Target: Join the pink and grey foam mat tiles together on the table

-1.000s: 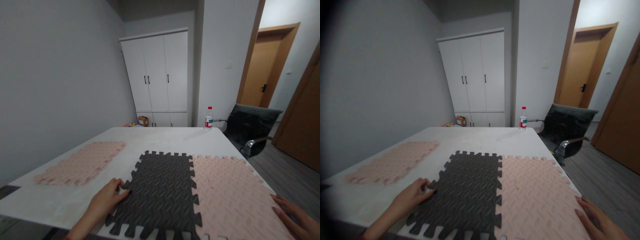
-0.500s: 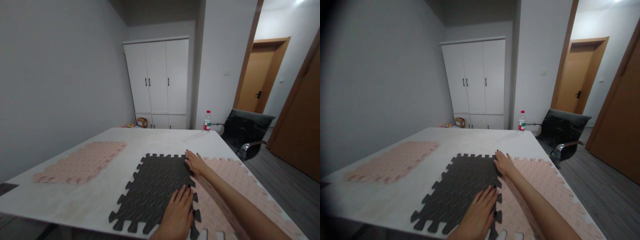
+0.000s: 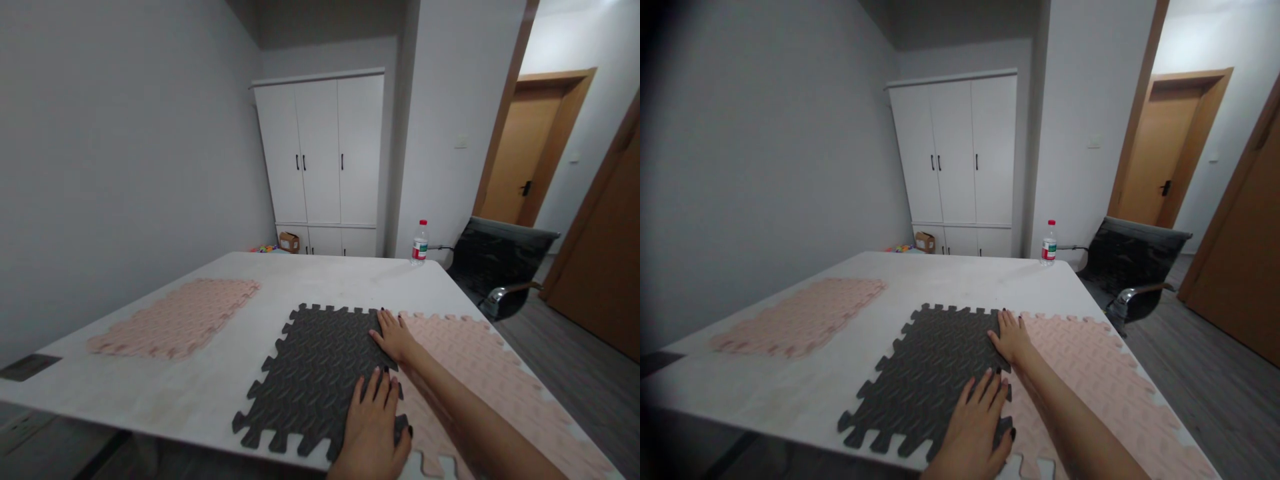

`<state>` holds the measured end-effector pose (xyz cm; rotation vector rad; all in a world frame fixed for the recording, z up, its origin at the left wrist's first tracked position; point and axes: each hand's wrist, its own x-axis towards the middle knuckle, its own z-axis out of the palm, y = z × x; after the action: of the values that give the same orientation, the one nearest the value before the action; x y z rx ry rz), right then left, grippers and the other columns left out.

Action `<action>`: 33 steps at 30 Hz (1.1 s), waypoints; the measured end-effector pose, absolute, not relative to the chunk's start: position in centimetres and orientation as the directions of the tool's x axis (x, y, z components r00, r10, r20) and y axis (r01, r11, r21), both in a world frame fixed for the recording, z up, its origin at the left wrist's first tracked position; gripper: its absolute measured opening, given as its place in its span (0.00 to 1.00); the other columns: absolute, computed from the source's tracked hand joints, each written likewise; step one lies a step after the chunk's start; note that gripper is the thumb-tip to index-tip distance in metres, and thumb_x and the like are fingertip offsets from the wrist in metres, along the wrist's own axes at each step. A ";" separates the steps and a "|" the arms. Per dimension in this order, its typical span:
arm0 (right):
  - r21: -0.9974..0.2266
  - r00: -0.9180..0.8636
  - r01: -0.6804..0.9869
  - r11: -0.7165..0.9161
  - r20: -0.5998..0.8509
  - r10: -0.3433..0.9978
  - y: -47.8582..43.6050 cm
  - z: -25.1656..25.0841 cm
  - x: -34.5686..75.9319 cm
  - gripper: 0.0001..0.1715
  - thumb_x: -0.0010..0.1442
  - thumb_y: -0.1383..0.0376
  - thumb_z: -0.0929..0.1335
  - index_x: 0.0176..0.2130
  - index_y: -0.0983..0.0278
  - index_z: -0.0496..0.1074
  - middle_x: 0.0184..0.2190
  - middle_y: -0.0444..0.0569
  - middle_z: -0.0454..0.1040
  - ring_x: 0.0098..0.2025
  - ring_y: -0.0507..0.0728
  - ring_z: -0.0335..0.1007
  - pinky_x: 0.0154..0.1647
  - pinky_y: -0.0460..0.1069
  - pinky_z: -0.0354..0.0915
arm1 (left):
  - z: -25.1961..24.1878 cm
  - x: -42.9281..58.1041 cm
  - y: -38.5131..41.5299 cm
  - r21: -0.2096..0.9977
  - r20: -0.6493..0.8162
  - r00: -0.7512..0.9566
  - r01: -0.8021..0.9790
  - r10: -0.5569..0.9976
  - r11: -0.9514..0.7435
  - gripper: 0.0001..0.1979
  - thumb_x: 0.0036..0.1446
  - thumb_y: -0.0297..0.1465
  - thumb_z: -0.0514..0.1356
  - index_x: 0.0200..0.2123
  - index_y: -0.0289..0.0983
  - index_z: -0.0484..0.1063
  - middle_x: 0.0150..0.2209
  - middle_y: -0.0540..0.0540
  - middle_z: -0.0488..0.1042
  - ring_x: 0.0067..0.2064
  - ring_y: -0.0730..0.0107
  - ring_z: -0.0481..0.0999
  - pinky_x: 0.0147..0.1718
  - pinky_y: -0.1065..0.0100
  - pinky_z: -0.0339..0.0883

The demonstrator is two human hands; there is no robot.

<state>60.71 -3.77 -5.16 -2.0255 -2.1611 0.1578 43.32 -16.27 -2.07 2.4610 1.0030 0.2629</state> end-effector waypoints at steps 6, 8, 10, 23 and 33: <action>-0.197 -0.055 0.978 0.069 0.079 0.995 -4.4 -5.1 60.4 0.44 0.61 0.45 0.47 0.63 0.73 0.45 0.64 0.57 0.44 0.65 0.60 0.34 0.63 0.58 0.28 | -2.4 43.5 -17.4 0.469 0.085 0.691 0.608 0.718 -0.640 0.32 0.58 0.45 0.46 0.63 0.38 0.48 0.65 0.42 0.45 0.65 0.53 0.38 0.62 0.45 0.31; -0.195 -0.053 0.979 0.067 0.077 0.996 -4.7 -4.9 60.3 0.44 0.61 0.45 0.46 0.63 0.73 0.45 0.64 0.57 0.44 0.66 0.60 0.33 0.63 0.57 0.27 | -2.0 43.1 -17.8 0.469 0.098 0.695 0.599 0.712 -0.649 0.31 0.58 0.45 0.46 0.62 0.38 0.50 0.65 0.41 0.47 0.65 0.54 0.39 0.62 0.45 0.31; -0.198 -0.051 0.978 0.064 0.072 0.996 -4.9 -4.7 60.1 0.44 0.61 0.45 0.46 0.63 0.73 0.45 0.64 0.57 0.44 0.66 0.60 0.32 0.62 0.57 0.27 | -1.3 42.3 -18.0 0.491 0.102 0.728 0.556 0.678 -0.671 0.31 0.57 0.42 0.49 0.62 0.39 0.51 0.64 0.42 0.49 0.65 0.57 0.42 0.62 0.48 0.34; -0.203 -0.051 0.977 0.067 0.084 0.995 -4.7 -5.1 60.0 0.45 0.60 0.44 0.44 0.64 0.70 0.45 0.64 0.54 0.44 0.66 0.59 0.34 0.63 0.57 0.28 | 3.3 16.0 -4.6 0.337 0.281 -0.225 0.933 0.933 0.124 0.25 0.57 0.39 0.44 0.49 0.26 0.62 0.49 0.26 0.65 0.49 0.41 0.68 0.44 0.48 0.59; -0.229 -0.069 0.969 0.091 0.102 0.992 -4.4 -5.1 60.1 0.47 0.59 0.41 0.44 0.64 0.70 0.45 0.64 0.54 0.45 0.65 0.59 0.35 0.64 0.57 0.29 | 0.4 8.4 -0.3 0.343 0.220 -0.389 0.889 0.894 0.303 0.19 0.51 0.44 0.49 0.30 0.34 0.67 0.35 0.38 0.72 0.39 0.48 0.71 0.35 0.57 0.61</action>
<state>60.10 -4.45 -5.11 -1.9686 -2.1364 0.1463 8.37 -0.30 0.40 1.7285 2.5249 0.6517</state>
